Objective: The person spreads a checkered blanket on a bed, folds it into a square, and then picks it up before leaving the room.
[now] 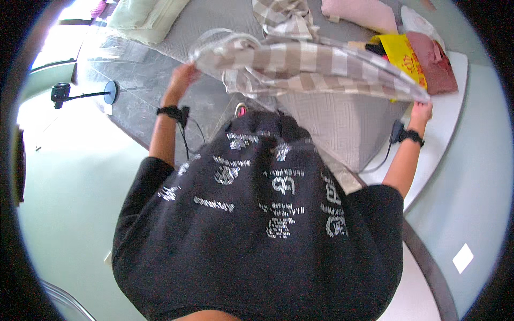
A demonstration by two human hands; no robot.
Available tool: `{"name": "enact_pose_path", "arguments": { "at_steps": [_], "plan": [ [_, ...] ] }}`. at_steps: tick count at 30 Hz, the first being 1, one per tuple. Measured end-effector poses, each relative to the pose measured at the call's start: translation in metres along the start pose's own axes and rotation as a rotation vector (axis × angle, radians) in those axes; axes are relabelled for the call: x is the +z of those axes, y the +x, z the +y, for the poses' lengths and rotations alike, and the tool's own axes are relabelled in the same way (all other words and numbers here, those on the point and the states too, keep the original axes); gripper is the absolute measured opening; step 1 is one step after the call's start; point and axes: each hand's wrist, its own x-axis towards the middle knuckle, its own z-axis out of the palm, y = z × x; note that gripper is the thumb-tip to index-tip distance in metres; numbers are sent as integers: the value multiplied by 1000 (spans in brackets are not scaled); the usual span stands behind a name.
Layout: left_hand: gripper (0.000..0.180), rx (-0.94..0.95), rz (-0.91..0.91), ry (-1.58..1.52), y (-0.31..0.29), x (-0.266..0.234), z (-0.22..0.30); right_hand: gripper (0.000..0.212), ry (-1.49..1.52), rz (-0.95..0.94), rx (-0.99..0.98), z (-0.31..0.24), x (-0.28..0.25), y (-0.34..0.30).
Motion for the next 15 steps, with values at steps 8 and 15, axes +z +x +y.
{"name": "enact_pose_path", "arguments": {
  "at_steps": [8, 15],
  "plan": [
    [32, -581, 97, 86, 84, -13, -293, 35, -135, 184, 250, 48, -84, 22],
    [21, -8, 611, 136, 145, 7, -340, 45, -441, 41, 222, 41, -43, -32]
  ]
}}
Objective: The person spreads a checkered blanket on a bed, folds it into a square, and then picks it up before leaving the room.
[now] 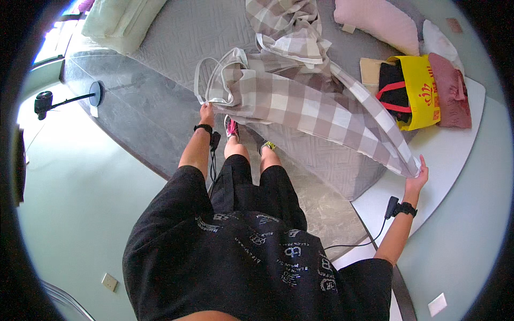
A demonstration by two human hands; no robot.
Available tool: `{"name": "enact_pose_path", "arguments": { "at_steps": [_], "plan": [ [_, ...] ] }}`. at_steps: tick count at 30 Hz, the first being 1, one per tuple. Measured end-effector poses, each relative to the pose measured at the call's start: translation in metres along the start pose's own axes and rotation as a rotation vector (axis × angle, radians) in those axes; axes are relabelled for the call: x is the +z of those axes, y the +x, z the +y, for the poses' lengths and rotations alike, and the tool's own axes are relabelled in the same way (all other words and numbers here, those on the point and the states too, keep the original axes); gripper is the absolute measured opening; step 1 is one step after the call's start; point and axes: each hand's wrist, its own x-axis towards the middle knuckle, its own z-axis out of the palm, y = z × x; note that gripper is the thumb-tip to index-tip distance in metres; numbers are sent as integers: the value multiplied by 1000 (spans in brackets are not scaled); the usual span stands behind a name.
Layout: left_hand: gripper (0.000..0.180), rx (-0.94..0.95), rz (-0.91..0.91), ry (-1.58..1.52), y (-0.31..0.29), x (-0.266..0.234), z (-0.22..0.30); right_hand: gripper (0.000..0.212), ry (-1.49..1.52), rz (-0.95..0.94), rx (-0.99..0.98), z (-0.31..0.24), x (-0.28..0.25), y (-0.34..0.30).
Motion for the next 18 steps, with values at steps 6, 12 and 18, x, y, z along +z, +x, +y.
{"name": "enact_pose_path", "arguments": {
  "at_steps": [6, 12, 18],
  "plan": [
    [14, -275, -123, -249, -6, 17, 39, 47, -581, -310, 125, 22, -42, -21],
    [20, -143, -199, -35, -43, -3, 62, 38, -1148, -244, -12, 64, -54, -24],
    [16, -47, -106, -27, -91, -113, 124, 40, -1472, 79, -376, 67, -72, -24]
  ]
}}
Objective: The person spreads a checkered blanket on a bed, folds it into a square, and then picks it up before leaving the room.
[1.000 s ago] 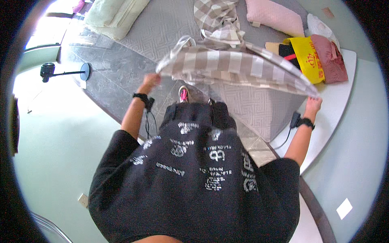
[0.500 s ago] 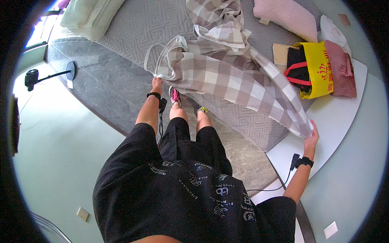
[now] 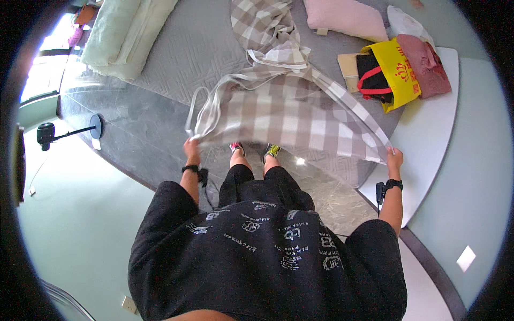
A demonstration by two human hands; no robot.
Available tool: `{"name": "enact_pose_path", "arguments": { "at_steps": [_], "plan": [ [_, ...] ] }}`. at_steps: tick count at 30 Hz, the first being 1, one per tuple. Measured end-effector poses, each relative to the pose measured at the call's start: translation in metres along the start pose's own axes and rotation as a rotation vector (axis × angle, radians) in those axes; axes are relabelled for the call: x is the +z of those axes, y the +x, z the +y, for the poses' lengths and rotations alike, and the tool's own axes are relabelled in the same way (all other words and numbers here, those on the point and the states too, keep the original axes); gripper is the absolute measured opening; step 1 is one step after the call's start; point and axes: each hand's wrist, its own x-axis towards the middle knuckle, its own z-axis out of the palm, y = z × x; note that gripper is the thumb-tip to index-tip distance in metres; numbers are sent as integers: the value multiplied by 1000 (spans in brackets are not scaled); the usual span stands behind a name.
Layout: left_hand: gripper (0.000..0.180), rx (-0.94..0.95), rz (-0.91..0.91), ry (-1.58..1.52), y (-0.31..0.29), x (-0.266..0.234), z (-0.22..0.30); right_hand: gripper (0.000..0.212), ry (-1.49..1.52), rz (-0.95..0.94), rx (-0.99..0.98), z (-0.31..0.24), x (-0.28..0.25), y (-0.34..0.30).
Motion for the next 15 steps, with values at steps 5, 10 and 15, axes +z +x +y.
{"name": "enact_pose_path", "arguments": {
  "at_steps": [5, 10, 15],
  "plan": [
    [12, -29, 220, 148, -74, -202, -50, 42, -177, -43, 203, 71, 14, -83],
    [5, 56, -54, 647, -186, -285, -120, 47, 174, -700, 337, 154, 85, -227],
    [9, 18, -808, 1116, -179, -294, -172, 46, 193, -1143, 374, 120, 72, -266]
  ]
}}
